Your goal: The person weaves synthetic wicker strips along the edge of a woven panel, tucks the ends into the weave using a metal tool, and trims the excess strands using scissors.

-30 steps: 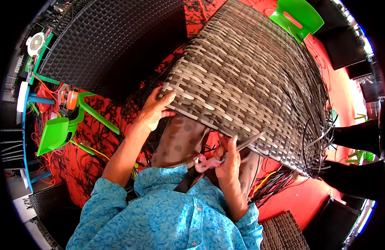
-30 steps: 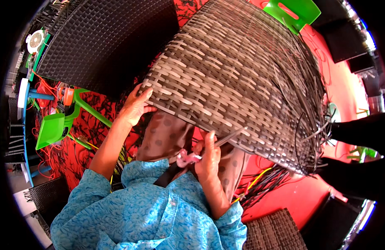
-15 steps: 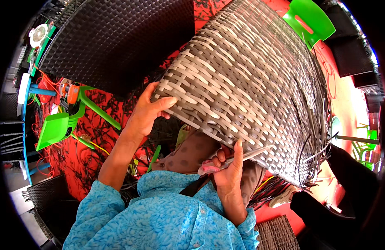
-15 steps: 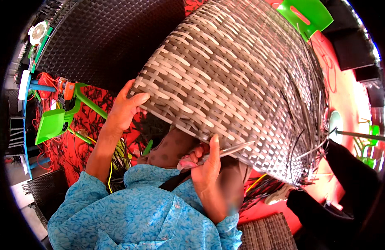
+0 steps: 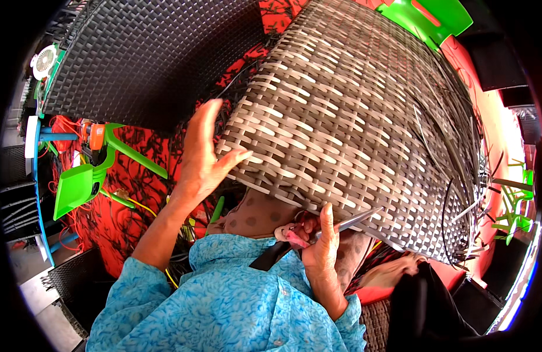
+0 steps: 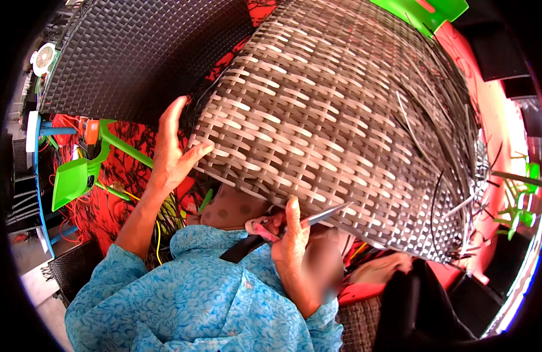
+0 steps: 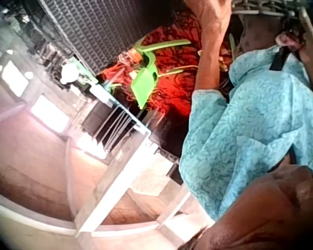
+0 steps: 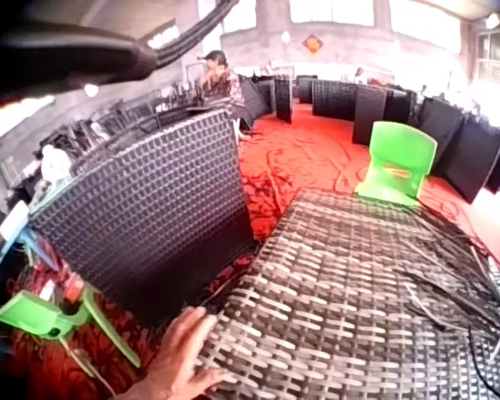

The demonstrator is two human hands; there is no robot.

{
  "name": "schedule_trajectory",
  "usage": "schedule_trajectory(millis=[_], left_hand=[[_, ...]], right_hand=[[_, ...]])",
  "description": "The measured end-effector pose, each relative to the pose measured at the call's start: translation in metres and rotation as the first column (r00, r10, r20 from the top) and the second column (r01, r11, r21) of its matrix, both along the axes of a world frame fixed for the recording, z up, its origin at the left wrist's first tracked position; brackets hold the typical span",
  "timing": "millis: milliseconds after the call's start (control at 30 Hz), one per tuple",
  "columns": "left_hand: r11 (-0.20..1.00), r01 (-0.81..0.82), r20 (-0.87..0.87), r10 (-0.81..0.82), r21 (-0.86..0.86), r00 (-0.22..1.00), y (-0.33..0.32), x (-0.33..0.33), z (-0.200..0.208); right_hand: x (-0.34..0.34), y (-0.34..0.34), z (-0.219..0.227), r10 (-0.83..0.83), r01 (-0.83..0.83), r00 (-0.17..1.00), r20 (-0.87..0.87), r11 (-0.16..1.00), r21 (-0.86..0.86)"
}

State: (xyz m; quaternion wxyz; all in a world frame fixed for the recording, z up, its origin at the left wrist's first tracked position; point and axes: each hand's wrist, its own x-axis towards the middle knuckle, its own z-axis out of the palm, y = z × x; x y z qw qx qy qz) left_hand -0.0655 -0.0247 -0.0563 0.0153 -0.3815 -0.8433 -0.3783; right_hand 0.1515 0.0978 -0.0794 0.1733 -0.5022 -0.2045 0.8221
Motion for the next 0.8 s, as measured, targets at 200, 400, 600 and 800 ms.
schedule_trajectory(millis=[200,400,600,800], left_hand=[[0.845,0.34,-0.306,-0.48,-0.412,0.822,0.091,0.012,-0.013],[0.79,0.37,-0.169,-0.502,-0.489,0.848,0.1,0.015,-0.027],[0.861,0.32,-0.379,-0.471,-0.397,0.797,0.118,0.013,-0.032],[0.864,0.399,-0.182,-0.465,-0.307,0.867,0.117,0.005,-0.051]], right_hand=[[-0.005,-0.001,0.004,0.017,-0.021,0.997,-0.076,0.998,-0.053],[-0.006,-0.001,-0.005,-0.109,0.106,0.991,-0.074,0.994,-0.037],[-0.003,0.002,-0.015,-0.027,0.036,0.988,-0.153,0.998,0.059],[-0.002,0.0,-0.011,-0.046,0.055,0.991,-0.123,0.996,0.07]])
